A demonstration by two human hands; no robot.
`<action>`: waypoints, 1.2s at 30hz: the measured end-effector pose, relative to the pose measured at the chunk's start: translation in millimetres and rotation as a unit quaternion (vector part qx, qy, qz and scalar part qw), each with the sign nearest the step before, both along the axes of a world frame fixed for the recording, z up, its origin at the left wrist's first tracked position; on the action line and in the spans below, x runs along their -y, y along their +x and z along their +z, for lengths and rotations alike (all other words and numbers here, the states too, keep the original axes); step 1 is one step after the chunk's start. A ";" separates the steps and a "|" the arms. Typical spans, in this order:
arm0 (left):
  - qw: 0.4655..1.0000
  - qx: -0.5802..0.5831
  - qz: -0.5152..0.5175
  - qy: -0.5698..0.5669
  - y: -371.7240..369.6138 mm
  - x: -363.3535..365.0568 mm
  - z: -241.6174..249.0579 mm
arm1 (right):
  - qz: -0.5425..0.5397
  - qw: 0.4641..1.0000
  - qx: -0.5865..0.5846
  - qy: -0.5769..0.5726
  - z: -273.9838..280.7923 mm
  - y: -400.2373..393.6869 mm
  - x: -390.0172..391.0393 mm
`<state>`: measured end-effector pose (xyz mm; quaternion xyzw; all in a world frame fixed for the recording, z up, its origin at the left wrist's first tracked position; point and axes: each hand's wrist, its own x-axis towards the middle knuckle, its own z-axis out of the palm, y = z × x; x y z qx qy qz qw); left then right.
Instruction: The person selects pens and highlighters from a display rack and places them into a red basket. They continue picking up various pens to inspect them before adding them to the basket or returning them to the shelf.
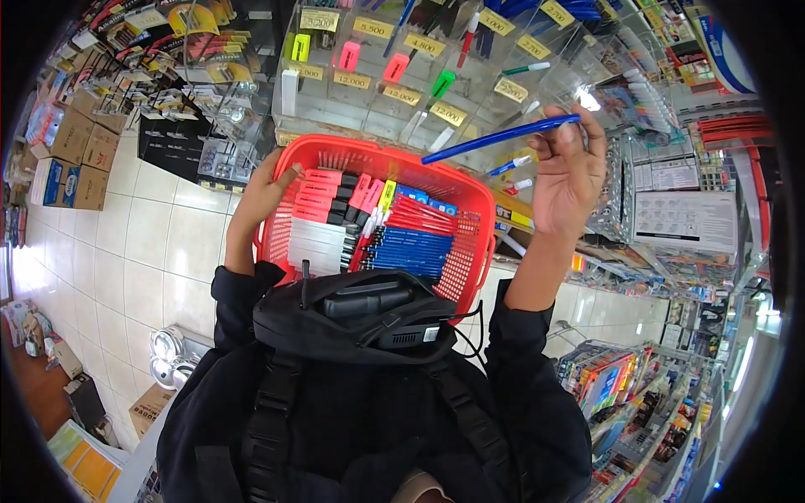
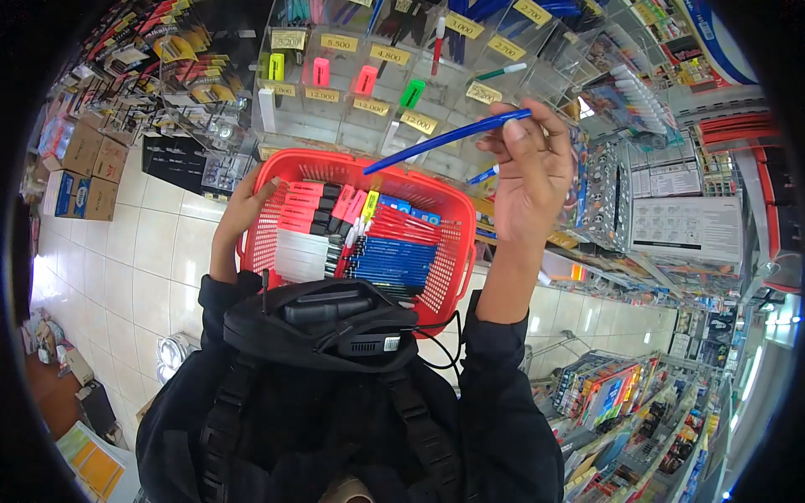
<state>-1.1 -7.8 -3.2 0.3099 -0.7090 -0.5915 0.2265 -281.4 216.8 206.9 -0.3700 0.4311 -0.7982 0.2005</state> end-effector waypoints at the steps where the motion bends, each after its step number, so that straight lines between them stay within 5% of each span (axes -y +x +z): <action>1: 1.000 -0.001 0.001 0.002 -0.4 0.0 -0.4 | -0.025 0.999 -0.013 0.028 -6.1 2.8 1.2; 5: 1.000 0.005 -0.004 -0.022 0.9 -0.8 4.3 | -0.021 0.925 -0.270 0.267 -69.3 1.7 1.1; 7: 1.000 0.014 0.000 -0.027 1.4 0.0 1.1 | 0.081 0.874 -0.346 0.331 -94.1 12.5 5.1; 13: 0.999 0.019 0.004 -0.032 2.9 0.4 1.8 | 0.151 0.744 -0.457 0.463 -193.5 3.8 -6.3; 23: 1.000 0.005 -0.009 -0.013 2.4 6.6 -11.8 | 0.145 0.725 -0.434 0.514 -210.0 -11.1 -19.5; 28: 1.000 0.011 -0.006 -0.021 2.5 3.8 -2.9 | 0.195 0.784 -0.336 0.484 -103.8 3.2 8.7; 29: 1.000 0.008 -0.005 -0.019 2.7 4.2 -5.2 | 0.158 0.796 -0.298 0.503 -97.0 -7.0 12.3; 31: 1.000 0.003 -0.011 0.003 1.8 1.4 2.7 | 0.105 0.871 -0.320 0.358 -79.0 -38.2 21.1; 36: 1.000 -0.002 -0.008 -0.010 1.4 0.3 4.7 | -0.192 0.887 -0.329 0.262 -4.5 -78.8 79.7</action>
